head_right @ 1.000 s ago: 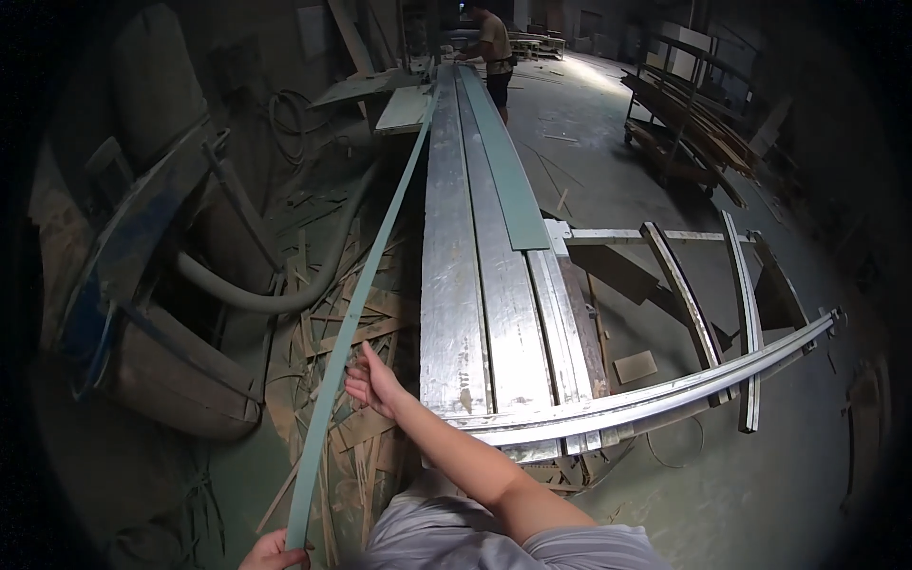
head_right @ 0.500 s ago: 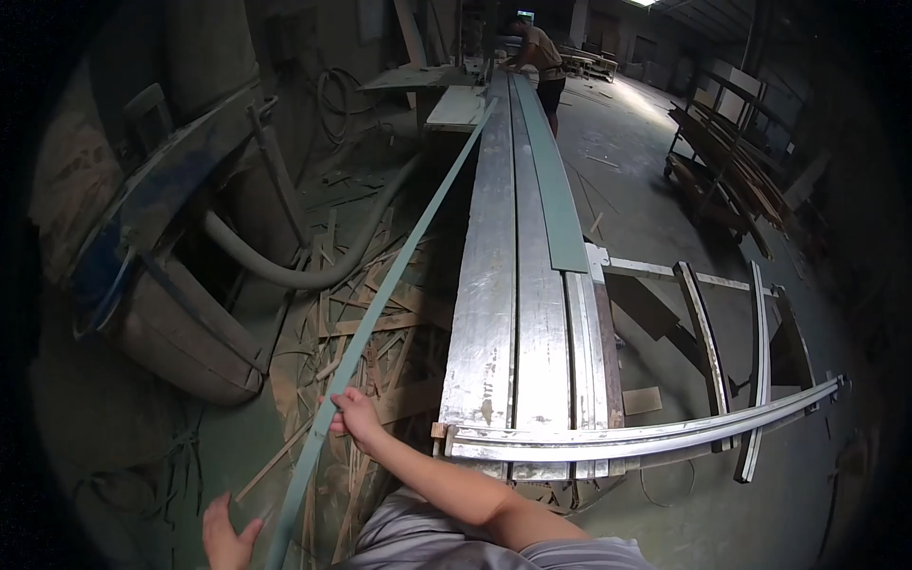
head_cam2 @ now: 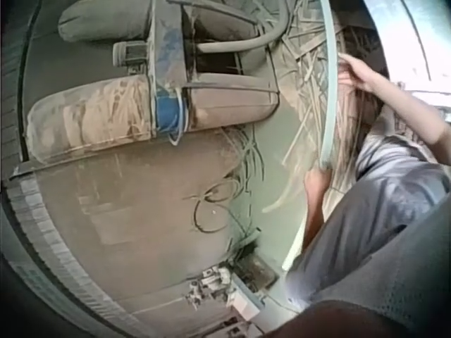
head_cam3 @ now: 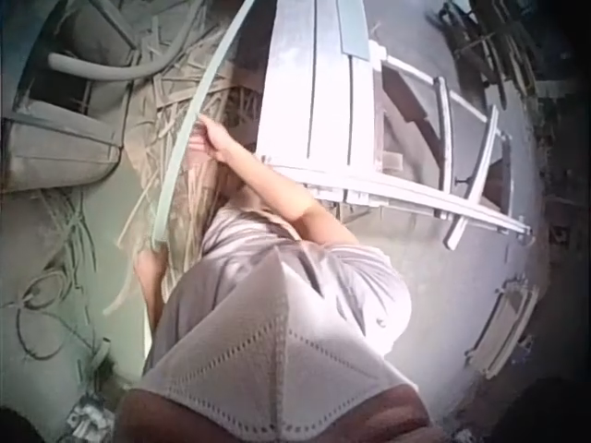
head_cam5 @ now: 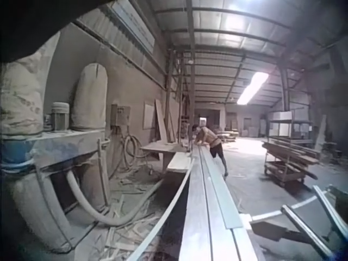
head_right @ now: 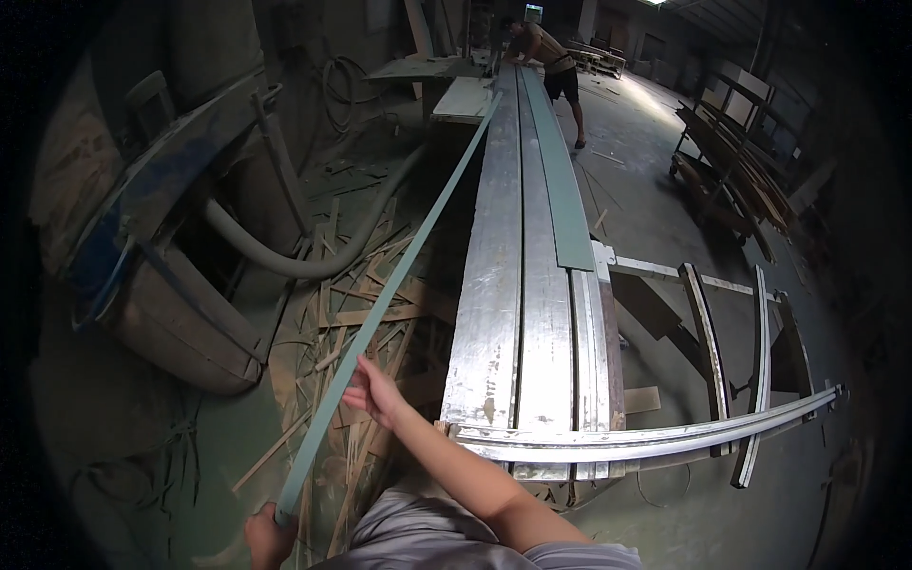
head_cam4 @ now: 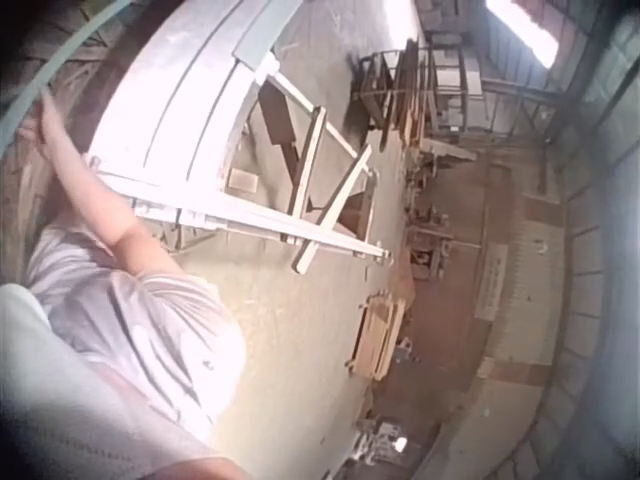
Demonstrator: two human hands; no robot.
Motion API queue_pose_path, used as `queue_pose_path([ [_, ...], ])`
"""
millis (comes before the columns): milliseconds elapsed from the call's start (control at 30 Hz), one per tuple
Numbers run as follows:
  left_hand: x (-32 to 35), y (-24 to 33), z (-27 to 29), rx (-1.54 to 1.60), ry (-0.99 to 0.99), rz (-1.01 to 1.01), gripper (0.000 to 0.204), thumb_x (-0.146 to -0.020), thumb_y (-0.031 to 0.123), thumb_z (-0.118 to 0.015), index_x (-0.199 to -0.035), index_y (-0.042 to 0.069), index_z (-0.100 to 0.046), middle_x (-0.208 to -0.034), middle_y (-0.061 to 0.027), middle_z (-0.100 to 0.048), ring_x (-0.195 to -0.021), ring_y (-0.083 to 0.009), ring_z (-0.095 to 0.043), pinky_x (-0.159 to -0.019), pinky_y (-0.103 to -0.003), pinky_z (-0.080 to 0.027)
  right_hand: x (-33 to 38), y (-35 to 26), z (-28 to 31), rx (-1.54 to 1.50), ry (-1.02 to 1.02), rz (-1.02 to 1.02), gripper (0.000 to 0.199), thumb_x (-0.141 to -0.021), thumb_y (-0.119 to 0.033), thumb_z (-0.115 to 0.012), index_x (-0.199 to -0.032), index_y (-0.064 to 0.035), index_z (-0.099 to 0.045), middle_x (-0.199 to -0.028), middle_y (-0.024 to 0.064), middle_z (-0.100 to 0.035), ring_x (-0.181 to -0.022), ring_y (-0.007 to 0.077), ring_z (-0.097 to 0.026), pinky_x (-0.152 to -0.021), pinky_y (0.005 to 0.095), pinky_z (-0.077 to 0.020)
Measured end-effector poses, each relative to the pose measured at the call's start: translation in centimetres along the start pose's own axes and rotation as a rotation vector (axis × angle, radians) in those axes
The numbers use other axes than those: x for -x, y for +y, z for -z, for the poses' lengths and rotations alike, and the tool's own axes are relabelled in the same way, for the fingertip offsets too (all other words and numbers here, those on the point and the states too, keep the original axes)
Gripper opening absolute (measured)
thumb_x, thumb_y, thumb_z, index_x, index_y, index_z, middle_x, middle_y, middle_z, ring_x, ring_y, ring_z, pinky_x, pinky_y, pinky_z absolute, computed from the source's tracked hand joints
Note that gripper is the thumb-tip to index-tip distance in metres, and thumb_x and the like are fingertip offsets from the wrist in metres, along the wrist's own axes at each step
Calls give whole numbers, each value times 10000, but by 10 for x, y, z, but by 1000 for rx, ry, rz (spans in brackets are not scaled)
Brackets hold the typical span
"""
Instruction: Measure and move long thin wood strips along a sliding table saw in a manufacturing workshop.
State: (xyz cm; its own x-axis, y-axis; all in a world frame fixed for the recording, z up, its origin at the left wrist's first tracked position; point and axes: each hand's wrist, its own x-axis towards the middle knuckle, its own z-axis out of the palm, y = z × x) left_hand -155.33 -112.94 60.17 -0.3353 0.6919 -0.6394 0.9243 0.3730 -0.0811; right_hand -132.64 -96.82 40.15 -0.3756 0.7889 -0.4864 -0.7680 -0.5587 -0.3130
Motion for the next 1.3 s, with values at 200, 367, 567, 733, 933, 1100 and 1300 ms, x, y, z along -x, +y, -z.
queue_pose_path([
  [200, 19, -37, -5, -62, 59, 23, 527, -800, 455, -640, -1148, 59, -622, -999, -238, -659, -988, -407, -620, -836, -474, -478, -80, -61, 47, -88, 355, 187, 507, -904, -510, -540, -1165, -79, -484, -1131, 122, -562, -918, 266, -611, -802, 398, -562],
  [367, 29, -61, -14, 13, 109, 29, 513, -795, 478, -643, -1077, 50, -653, -985, -246, -656, -961, -421, -620, -804, -486, -484, -102, -75, 60, -144, 258, 222, 504, -914, -526, -515, -1136, -74, -486, -1117, 143, -573, -923, 289, -622, -798, 403, -555],
  [567, 31, -72, 4, -54, 136, 32, 495, -789, 486, -645, -1042, 61, -653, -925, -263, -647, -891, -449, -615, -750, -500, -491, -111, -96, 25, -196, 97, 179, 381, -956, -450, -494, -1054, -81, -506, -889, 96, -625, -779, 258, -655, -673, 364, -562],
  [733, 16, -104, -19, -39, 303, -75, 480, -781, 464, -655, -1026, 52, -630, -858, -267, -639, -817, -461, -608, -708, -505, -487, -96, -129, -28, -135, 167, 469, 153, -962, -230, -518, -986, -80, -519, -677, -12, -460, -490, 83, -412, -373, 231, -328],
  [933, 2, -127, -46, 72, 418, -144, 483, -776, 471, -656, -996, 41, -626, -821, -254, -637, -767, -466, -604, -678, -508, -484, -51, -176, -69, -105, -88, 601, 151, -948, -216, -508, -973, -67, -510, -787, 32, -577, -605, 133, -584, -474, 266, -484],
  [1100, 1, -140, -39, 49, 402, -160, 537, -787, 535, -626, -1025, 53, -635, -863, -240, -652, -796, -458, -613, -685, -503, -490, -32, -194, -61, 5, 4, 573, 298, -948, -334, -507, -1056, -58, -537, -868, 77, -673, -634, 156, -599, -514, 267, -472],
  [1300, -6, -162, -63, 78, 278, -135, 604, -818, 570, -578, -1177, 86, -605, -1053, -240, -632, -967, -432, -589, -830, -491, -470, -5, -175, -58, 81, 79, 743, 263, -967, -263, -483, -1104, -43, -527, -935, 91, -650, -597, 130, -564, -479, 229, -414],
])
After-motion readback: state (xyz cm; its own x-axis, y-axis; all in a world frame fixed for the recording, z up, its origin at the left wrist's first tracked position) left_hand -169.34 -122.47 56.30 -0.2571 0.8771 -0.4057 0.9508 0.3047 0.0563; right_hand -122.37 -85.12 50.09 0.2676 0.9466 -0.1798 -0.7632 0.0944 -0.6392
